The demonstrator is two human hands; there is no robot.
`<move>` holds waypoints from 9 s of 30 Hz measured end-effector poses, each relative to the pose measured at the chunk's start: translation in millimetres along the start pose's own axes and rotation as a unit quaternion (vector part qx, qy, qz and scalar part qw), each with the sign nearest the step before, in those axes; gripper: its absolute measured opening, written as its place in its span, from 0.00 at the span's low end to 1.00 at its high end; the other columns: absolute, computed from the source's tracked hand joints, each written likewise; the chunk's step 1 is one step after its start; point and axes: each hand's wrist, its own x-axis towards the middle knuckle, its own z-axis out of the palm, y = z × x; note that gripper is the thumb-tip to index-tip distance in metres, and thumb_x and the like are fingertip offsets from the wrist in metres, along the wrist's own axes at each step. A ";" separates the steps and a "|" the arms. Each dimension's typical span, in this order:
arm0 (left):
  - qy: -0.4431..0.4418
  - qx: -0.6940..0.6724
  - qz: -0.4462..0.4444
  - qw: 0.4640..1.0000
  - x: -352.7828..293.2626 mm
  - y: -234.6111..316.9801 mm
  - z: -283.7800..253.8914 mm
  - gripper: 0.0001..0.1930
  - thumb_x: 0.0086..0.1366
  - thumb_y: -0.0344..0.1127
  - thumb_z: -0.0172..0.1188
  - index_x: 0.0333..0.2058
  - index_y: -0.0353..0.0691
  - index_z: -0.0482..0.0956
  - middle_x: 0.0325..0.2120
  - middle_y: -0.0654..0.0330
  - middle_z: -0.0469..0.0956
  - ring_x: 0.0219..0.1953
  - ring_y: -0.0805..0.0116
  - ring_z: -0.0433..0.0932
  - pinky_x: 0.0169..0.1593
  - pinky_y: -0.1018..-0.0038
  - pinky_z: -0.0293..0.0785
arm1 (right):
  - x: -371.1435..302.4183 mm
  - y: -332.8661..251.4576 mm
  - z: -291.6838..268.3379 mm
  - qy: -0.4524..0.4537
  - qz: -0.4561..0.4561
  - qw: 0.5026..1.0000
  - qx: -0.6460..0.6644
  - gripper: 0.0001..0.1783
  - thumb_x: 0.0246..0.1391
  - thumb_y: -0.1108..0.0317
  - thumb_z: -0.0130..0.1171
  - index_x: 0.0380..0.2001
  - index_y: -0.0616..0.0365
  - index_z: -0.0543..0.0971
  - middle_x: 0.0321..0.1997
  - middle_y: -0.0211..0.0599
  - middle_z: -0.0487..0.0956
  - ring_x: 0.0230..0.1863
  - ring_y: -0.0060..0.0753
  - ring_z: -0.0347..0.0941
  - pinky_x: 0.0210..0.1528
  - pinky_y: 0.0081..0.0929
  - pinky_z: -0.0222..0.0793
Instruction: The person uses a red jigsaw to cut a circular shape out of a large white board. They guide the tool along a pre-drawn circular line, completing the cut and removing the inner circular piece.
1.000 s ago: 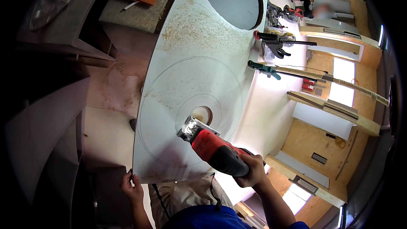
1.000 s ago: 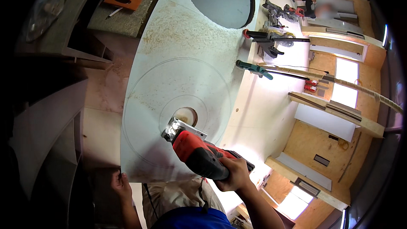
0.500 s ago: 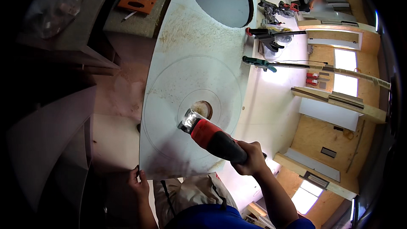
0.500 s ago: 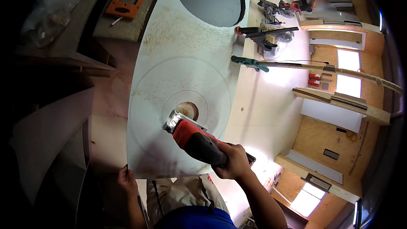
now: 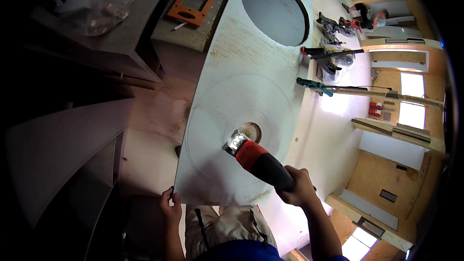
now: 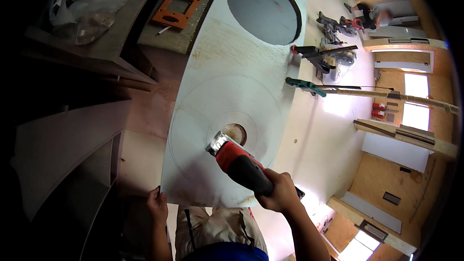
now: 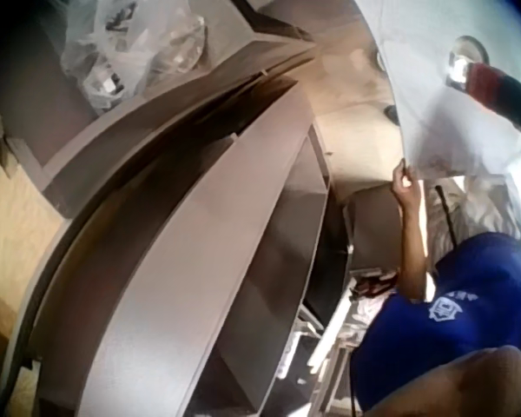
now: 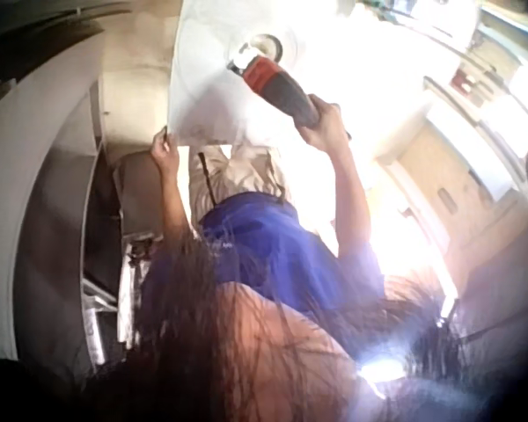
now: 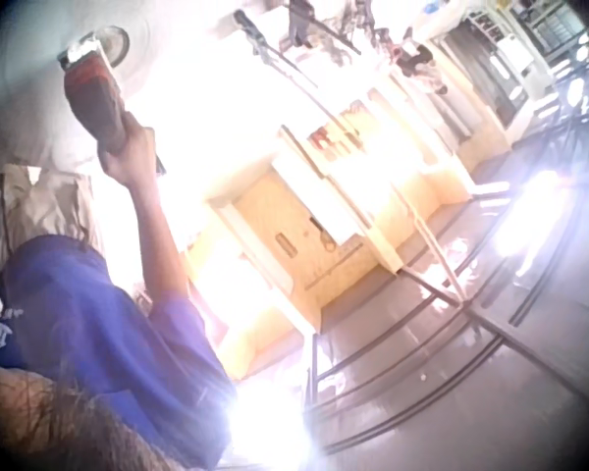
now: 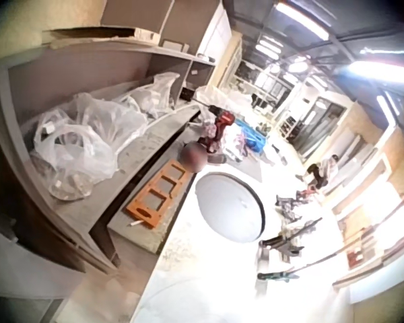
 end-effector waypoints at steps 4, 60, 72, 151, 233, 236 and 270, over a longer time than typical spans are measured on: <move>0.017 0.038 0.020 0.999 -7.2 -5.0 -8.1 0.15 0.67 0.30 0.61 0.48 0.28 0.75 0.37 0.57 0.80 0.39 0.71 0.78 0.46 0.73 0.74 | -4.7 0.3 4.8 -0.026 0.028 0.999 0.019 0.10 0.37 0.71 0.62 0.27 0.61 0.78 0.19 0.48 0.76 0.22 0.52 0.76 0.30 0.34 0.72; 0.087 0.073 -0.130 0.985 -215.3 180.9 1.6 0.29 0.62 0.38 0.62 0.59 0.35 0.65 0.45 0.53 0.75 0.47 0.62 0.75 0.52 0.64 0.72 | -151.5 -58.0 83.8 -0.318 -0.462 0.827 0.023 0.50 0.53 0.63 0.55 0.71 0.73 0.43 0.60 0.66 0.71 0.32 0.56 0.80 0.34 0.48 0.76; 0.038 0.032 -0.054 0.997 -242.4 152.7 -60.8 0.30 0.59 0.39 0.64 0.57 0.33 0.66 0.41 0.53 0.76 0.43 0.63 0.77 0.47 0.65 0.74 | -218.1 -93.2 75.3 -0.362 -0.481 0.798 -0.015 0.28 0.57 0.60 0.56 0.60 0.55 0.69 0.30 0.55 0.79 0.28 0.60 0.77 0.32 0.51 0.72; -0.318 0.421 0.090 0.845 -40.9 372.9 157.7 0.09 0.53 0.20 0.61 0.34 0.32 0.79 0.25 0.59 0.82 0.22 0.72 0.78 0.27 0.74 0.75 | -149.5 255.3 156.5 0.190 -0.027 0.906 0.378 0.18 0.54 0.65 0.57 0.48 0.59 0.78 0.33 0.48 0.84 0.36 0.51 0.81 0.42 0.41 0.76; -0.259 0.383 -0.087 0.882 -8.1 306.2 243.7 0.05 0.53 0.29 0.63 0.28 0.33 0.81 0.21 0.56 0.81 0.26 0.70 0.83 0.33 0.71 0.77 | 63.2 235.2 98.3 0.114 0.115 0.767 0.621 0.15 0.70 0.61 0.44 0.41 0.63 0.72 0.26 0.28 0.67 0.29 0.21 0.62 0.36 0.23 0.61; -0.242 0.384 -0.067 0.889 -9.8 303.2 241.2 0.06 0.52 0.30 0.65 0.28 0.33 0.81 0.20 0.56 0.81 0.25 0.69 0.83 0.32 0.71 0.77 | 63.4 235.5 99.2 0.113 0.128 0.767 0.618 0.14 0.70 0.61 0.45 0.41 0.63 0.73 0.27 0.29 0.68 0.30 0.21 0.62 0.36 0.23 0.61; -0.254 0.395 -0.002 0.883 -7.2 307.8 251.0 0.07 0.52 0.28 0.64 0.30 0.33 0.81 0.21 0.58 0.80 0.26 0.74 0.81 0.31 0.72 0.75 | 62.6 235.8 93.2 0.135 0.118 0.777 0.603 0.17 0.71 0.60 0.42 0.31 0.60 0.69 0.25 0.27 0.64 0.30 0.21 0.59 0.36 0.23 0.59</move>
